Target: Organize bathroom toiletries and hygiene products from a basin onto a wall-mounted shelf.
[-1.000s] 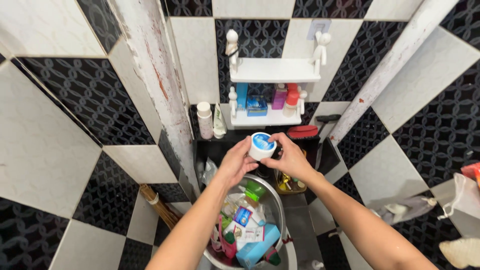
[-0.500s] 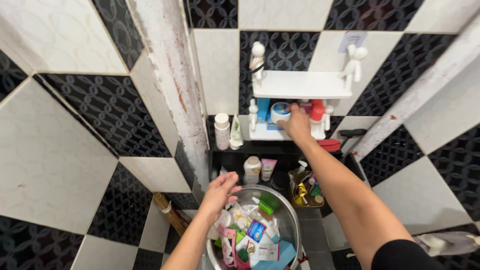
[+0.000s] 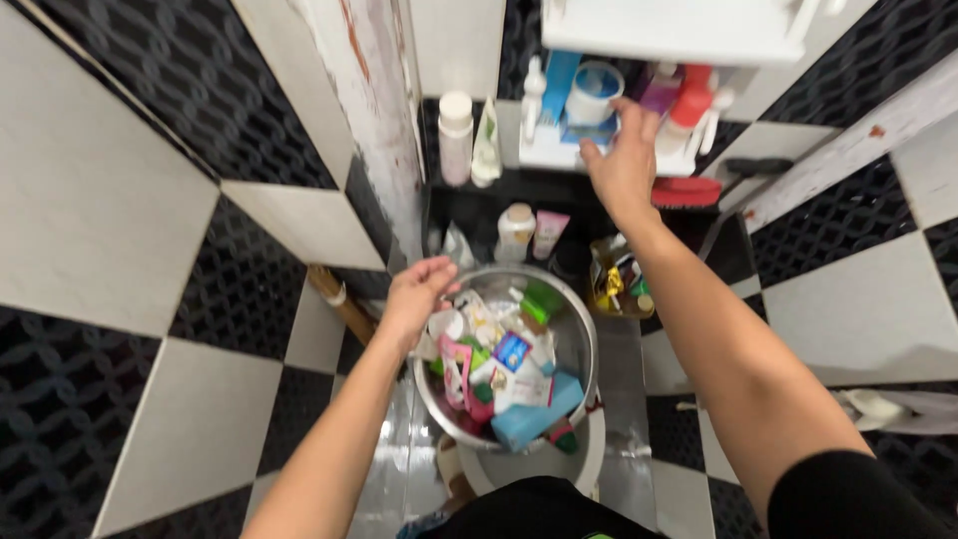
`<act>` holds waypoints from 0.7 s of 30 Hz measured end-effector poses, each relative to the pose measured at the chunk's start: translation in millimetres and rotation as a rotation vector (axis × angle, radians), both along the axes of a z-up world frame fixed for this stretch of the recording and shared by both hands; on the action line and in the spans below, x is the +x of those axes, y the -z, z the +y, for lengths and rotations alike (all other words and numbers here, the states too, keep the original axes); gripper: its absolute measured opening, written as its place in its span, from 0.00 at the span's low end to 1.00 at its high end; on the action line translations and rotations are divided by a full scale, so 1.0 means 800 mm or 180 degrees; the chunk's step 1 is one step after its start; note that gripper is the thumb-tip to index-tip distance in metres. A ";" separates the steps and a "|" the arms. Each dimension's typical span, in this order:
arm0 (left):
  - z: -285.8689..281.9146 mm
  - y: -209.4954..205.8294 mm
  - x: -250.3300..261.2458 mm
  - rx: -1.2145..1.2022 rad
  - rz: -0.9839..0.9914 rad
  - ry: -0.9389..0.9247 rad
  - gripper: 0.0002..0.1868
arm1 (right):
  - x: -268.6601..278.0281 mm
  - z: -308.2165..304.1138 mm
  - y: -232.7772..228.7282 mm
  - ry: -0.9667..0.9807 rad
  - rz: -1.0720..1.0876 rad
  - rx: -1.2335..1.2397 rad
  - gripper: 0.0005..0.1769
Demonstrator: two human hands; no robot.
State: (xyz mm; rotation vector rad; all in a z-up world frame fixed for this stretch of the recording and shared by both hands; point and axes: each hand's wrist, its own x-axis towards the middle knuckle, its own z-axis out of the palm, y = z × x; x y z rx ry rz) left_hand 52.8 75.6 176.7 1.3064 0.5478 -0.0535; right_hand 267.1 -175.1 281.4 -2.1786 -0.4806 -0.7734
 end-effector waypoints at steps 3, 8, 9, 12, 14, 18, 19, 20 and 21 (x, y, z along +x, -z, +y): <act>0.006 0.035 -0.013 0.0166 0.0046 -0.0077 0.22 | -0.025 -0.016 0.067 -0.0302 0.1007 -0.0164 0.16; 0.010 0.105 -0.039 0.0663 0.0331 -0.0196 0.21 | -0.077 -0.041 0.206 -0.0842 0.1563 -0.0769 0.16; 0.012 0.121 -0.045 0.0863 0.0416 -0.0246 0.22 | -0.088 -0.041 0.225 -0.0823 0.1965 -0.1062 0.18; 0.022 0.196 -0.065 0.1405 0.0529 -0.0345 0.21 | -0.106 -0.044 0.323 -0.1103 0.2556 -0.0945 0.19; 0.026 0.230 -0.080 0.1632 0.0627 -0.0374 0.21 | -0.128 -0.024 0.347 -0.1154 0.2749 -0.1083 0.19; 0.029 0.286 -0.092 0.2234 0.0904 -0.0386 0.23 | -0.152 0.021 0.389 -0.1312 0.2697 -0.1263 0.28; 0.029 0.299 -0.094 0.2236 0.0912 -0.0396 0.23 | -0.155 0.038 0.399 -0.1325 0.2699 -0.1263 0.28; 0.029 0.311 -0.096 0.2393 0.0925 -0.0387 0.25 | -0.158 0.055 0.408 -0.1373 0.2525 -0.1535 0.32; 0.029 0.322 -0.099 0.2551 0.0942 -0.0381 0.26 | -0.162 0.072 0.416 -0.1426 0.2348 -0.1803 0.37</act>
